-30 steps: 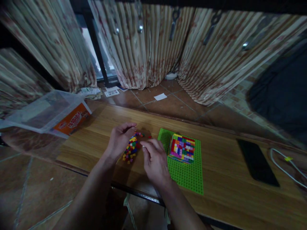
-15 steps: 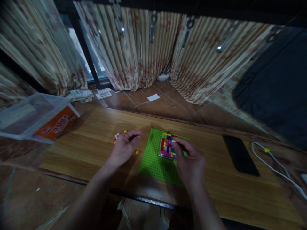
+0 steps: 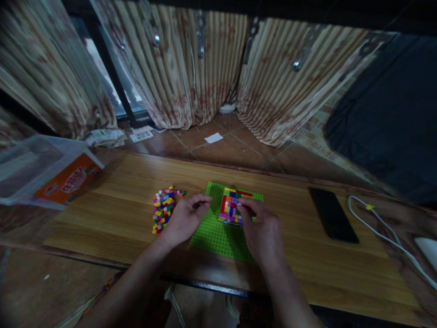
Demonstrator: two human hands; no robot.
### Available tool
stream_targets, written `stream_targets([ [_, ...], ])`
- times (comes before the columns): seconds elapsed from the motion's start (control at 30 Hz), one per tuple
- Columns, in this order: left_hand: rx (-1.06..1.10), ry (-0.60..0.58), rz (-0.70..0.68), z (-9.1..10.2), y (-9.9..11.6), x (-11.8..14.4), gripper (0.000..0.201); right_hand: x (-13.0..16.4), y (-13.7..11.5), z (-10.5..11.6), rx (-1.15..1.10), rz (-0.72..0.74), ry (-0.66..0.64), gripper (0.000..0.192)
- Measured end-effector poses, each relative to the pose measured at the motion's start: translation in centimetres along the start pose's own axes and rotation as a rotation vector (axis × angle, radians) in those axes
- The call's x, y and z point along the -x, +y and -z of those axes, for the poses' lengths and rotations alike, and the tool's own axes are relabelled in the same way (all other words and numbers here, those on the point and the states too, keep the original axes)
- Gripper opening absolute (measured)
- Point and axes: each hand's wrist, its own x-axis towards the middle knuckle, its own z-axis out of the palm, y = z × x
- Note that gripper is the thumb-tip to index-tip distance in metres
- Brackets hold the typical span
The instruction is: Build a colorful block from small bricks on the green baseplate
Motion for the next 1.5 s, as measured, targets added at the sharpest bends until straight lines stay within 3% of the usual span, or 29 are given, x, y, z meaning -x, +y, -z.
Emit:
stream_targets([
  [0.7, -0.060, -0.026, -0.003, -0.3, 0.0, 0.1, 0.029, 0.0, -0.2, 0.2, -0.006, -0.028, 0.012, 0.025],
  [1.2, -0.097, -0.051, -0.001, -0.4, -0.1, 0.2, 0.029, -0.2, -0.5, -0.3, 0.071, 0.125, -0.003, 0.017],
  [1.5, -0.083, -0.063, 0.005, -0.5, 0.3, 0.4, 0.028, -0.3, -0.1, -0.8, 0.014, 0.061, 0.042, 0.018],
])
